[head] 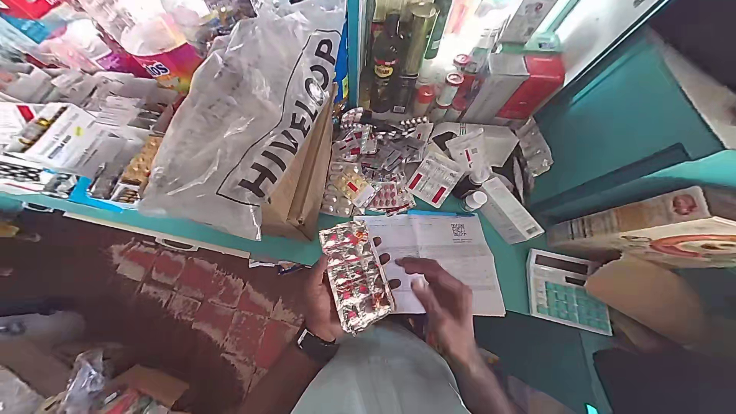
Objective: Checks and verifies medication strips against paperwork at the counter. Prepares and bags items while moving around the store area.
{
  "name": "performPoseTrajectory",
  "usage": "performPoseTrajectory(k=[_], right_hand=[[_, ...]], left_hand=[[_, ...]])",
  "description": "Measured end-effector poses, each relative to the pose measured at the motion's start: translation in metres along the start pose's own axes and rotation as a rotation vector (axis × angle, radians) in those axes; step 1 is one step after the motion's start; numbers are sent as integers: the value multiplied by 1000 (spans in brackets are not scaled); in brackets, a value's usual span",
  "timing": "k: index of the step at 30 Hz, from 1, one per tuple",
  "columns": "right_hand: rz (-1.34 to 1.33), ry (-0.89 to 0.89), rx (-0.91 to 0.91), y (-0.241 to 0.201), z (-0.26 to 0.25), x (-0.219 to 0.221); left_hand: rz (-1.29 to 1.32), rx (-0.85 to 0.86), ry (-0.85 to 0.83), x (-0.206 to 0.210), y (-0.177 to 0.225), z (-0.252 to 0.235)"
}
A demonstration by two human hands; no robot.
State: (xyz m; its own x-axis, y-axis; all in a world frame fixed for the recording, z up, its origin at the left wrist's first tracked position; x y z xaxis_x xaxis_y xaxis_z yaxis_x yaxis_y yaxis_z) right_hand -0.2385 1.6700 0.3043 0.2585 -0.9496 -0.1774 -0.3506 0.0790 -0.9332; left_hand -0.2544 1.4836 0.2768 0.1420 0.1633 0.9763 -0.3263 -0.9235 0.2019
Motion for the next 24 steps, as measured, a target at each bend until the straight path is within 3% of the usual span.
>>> performPoseTrajectory(k=[3, 6, 10, 12, 15, 20, 24], right_hand=[[38, -34, 364, 16, -11, -9], [62, -65, 482, 28, -14, -4], [263, 57, 306, 16, -10, 3], [206, -65, 222, 3, -10, 12], [104, -266, 248, -3, -11, 28], [-98, -303, 272, 3, -13, 26], [-192, -315, 271, 5, -11, 19]], left_hand=[[12, -77, 67, -3, -9, 7], [-157, -149, 108, -2, -13, 12], [-275, -187, 124, 0, -20, 14], [-314, -204, 104, 0, -23, 13], [-320, -201, -1, 2, -26, 12], [-316, -197, -185, 0, -24, 6], [-295, -184, -202, -1, -24, 6]])
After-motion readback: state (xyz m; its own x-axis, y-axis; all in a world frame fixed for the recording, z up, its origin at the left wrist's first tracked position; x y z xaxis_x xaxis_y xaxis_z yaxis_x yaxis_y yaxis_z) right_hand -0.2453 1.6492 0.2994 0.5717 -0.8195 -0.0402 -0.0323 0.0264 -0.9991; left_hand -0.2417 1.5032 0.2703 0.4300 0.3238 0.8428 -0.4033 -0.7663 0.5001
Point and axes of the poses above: each hand's wrist, its own z-axis away from the middle knuckle, its own x-axis out of the palm, y = z × x, the point moved 4 cm from there along -z, towards the middle knuckle, and after that the axes turned 15 degrees about -y, right-handed, at the moved point
